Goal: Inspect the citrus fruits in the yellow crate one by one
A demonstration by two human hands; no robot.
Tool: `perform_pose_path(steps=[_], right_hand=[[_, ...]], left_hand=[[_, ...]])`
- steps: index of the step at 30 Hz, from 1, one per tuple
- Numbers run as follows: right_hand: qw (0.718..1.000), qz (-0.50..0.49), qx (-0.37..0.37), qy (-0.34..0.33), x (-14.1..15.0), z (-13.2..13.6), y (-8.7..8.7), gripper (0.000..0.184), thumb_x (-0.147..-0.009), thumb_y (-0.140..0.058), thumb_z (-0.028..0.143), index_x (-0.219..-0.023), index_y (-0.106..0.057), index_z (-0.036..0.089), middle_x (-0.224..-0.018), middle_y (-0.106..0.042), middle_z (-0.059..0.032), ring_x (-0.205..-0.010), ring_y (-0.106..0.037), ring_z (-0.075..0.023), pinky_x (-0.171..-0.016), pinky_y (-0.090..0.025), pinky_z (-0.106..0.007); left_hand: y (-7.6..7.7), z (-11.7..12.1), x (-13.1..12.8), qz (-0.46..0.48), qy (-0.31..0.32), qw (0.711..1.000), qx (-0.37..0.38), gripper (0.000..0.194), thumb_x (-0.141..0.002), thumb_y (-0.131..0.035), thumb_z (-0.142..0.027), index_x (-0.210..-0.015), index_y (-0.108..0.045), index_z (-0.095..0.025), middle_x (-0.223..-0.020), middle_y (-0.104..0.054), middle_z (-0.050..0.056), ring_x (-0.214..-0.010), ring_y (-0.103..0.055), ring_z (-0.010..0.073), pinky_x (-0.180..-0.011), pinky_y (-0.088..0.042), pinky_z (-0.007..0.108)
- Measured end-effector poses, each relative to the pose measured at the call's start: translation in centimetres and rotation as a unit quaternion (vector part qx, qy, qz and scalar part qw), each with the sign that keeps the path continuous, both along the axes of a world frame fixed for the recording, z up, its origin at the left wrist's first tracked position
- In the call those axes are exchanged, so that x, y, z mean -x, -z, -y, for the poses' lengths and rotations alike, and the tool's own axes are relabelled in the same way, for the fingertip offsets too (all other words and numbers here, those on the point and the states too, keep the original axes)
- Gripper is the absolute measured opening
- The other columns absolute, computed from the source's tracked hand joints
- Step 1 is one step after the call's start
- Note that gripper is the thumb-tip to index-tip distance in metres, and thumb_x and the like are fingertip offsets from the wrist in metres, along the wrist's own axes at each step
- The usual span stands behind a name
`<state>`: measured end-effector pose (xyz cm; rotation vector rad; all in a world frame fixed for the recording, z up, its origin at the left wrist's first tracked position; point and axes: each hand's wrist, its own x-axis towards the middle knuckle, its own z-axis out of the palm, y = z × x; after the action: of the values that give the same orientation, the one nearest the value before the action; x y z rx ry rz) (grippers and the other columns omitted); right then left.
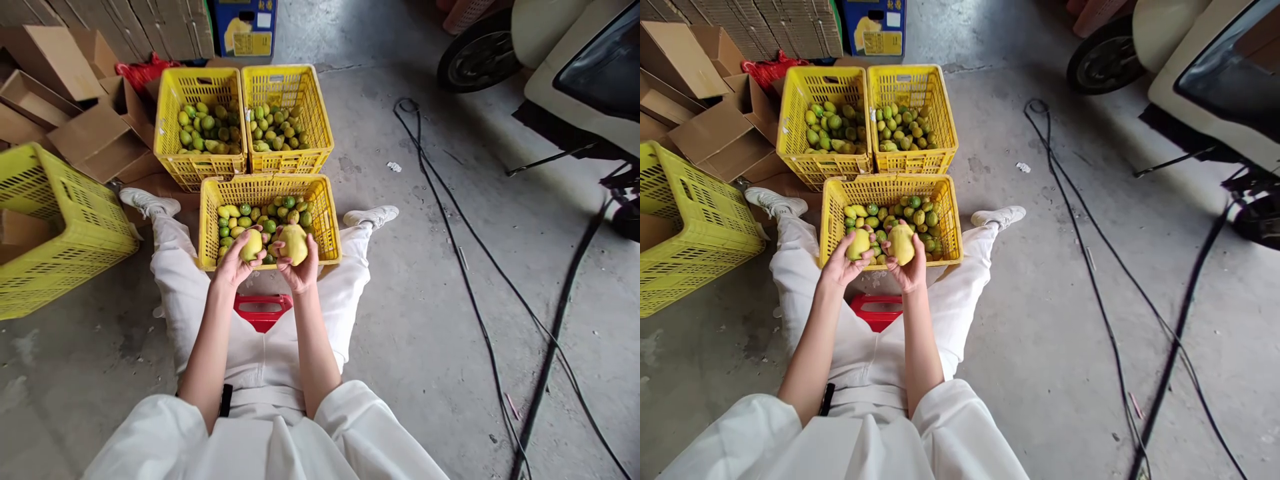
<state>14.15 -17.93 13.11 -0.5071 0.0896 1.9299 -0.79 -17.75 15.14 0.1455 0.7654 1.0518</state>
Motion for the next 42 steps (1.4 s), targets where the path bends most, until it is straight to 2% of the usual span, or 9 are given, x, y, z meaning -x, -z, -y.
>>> perform_pose_path(steps=[4,7,10,17,20,25,31,35,42], right_hand=[[0.994,0.096,0.035,-0.04,0.2,-0.3,1.7,0.028,-0.089,-0.056,0.041,-0.112,-0.061,0.026,-0.086,-0.072,0.0003,-0.067,-0.067,-0.0149,-0.042,-0.051,-0.018],[0.996,0.091,-0.006,-0.006,-0.4,0.0,1.6,0.037,-0.09,-0.049,0.038,-0.124,-0.059,0.029,-0.104,-0.074,-0.0015,-0.092,-0.072,-0.0204,-0.069,-0.064,-0.036],[0.995,0.069,-0.071,0.03,-1.1,0.5,0.9,0.048,-0.087,-0.045,0.028,-0.134,-0.054,0.034,-0.127,-0.069,-0.0014,-0.116,-0.065,-0.023,-0.092,-0.059,-0.049],[0.996,0.023,-0.053,0.068,-0.6,1.1,1.1,0.045,-0.084,-0.061,0.042,-0.129,-0.06,0.037,-0.121,-0.069,-0.0026,-0.09,-0.066,-0.0158,-0.06,-0.058,-0.024],[0.998,-0.033,-0.038,0.041,-0.2,1.0,2.2,0.043,-0.082,-0.065,0.044,-0.124,-0.063,0.035,-0.11,-0.07,-0.0019,-0.078,-0.061,-0.0117,-0.053,-0.053,-0.017],[0.999,-0.033,0.002,-0.002,-0.1,0.8,3.2,0.033,-0.088,-0.058,0.049,-0.117,-0.065,0.034,-0.111,-0.071,-0.0013,-0.09,-0.065,-0.0157,-0.06,-0.056,-0.023],[0.993,0.042,-0.093,0.054,-0.8,0.6,-1.3,0.043,-0.089,-0.055,0.029,-0.13,-0.058,0.044,-0.134,-0.063,0.0032,-0.122,-0.061,-0.0229,-0.093,-0.056,-0.051],[0.988,0.053,-0.137,0.056,-1.1,0.4,-3.3,0.047,-0.089,-0.058,0.029,-0.133,-0.055,0.046,-0.14,-0.059,0.004,-0.123,-0.061,-0.0221,-0.092,-0.057,-0.049],[0.991,-0.109,0.08,0.022,0.0,0.6,4.6,0.026,-0.09,-0.051,0.041,-0.105,-0.063,0.023,-0.093,-0.073,-0.0001,-0.073,-0.065,-0.0086,-0.058,-0.056,-0.017]], left_hand=[[2.1,-0.1,-0.5,-0.083,0.012,0.996,0.015,0.019,-0.081,-0.07,-0.025,-0.096,-0.062,-0.017,-0.077,-0.065,0.004,-0.061,-0.066,0.0153,-0.045,-0.048,0.02],[2.1,-0.1,0.1,-0.059,-0.022,0.998,0.014,0.024,-0.085,-0.054,-0.023,-0.106,-0.063,-0.016,-0.09,-0.071,0.008,-0.087,-0.072,0.0222,-0.066,-0.06,0.032],[1.1,0.1,1.1,-0.028,-0.028,0.999,-0.036,0.038,-0.083,-0.052,-0.016,-0.12,-0.062,-0.019,-0.107,-0.072,0.009,-0.107,-0.068,0.0242,-0.087,-0.059,0.04],[0.9,0.4,1.6,0.003,-0.038,0.997,-0.062,0.032,-0.08,-0.072,-0.02,-0.11,-0.065,-0.019,-0.097,-0.069,0.006,-0.083,-0.068,0.0162,-0.065,-0.057,0.022],[2.0,0.2,1.1,0.042,-0.038,0.998,0.011,0.01,-0.088,-0.062,-0.023,-0.094,-0.064,-0.015,-0.084,-0.065,0.005,-0.063,-0.06,0.0094,-0.045,-0.044,0.014],[2.8,0.0,0.3,0.046,-0.065,0.993,0.085,0.033,-0.098,-0.035,-0.029,-0.1,-0.065,-0.014,-0.085,-0.068,0.011,-0.07,-0.066,0.0169,-0.05,-0.052,0.022],[0.3,0.0,0.2,0.041,-0.129,0.991,-0.005,0.041,-0.096,-0.036,-0.017,-0.13,-0.058,-0.021,-0.112,-0.071,0.01,-0.099,-0.07,0.0195,-0.077,-0.06,0.03],[-0.9,-0.1,0.3,0.053,-0.189,0.98,-0.044,0.033,-0.098,-0.048,-0.023,-0.129,-0.059,-0.023,-0.108,-0.069,0.007,-0.095,-0.069,0.0139,-0.072,-0.058,0.019],[3.6,0.7,0.0,0.113,-0.167,0.978,0.05,0.033,-0.102,-0.038,-0.035,-0.093,-0.064,-0.016,-0.083,-0.062,0.006,-0.069,-0.061,0.0095,-0.049,-0.046,0.013]])
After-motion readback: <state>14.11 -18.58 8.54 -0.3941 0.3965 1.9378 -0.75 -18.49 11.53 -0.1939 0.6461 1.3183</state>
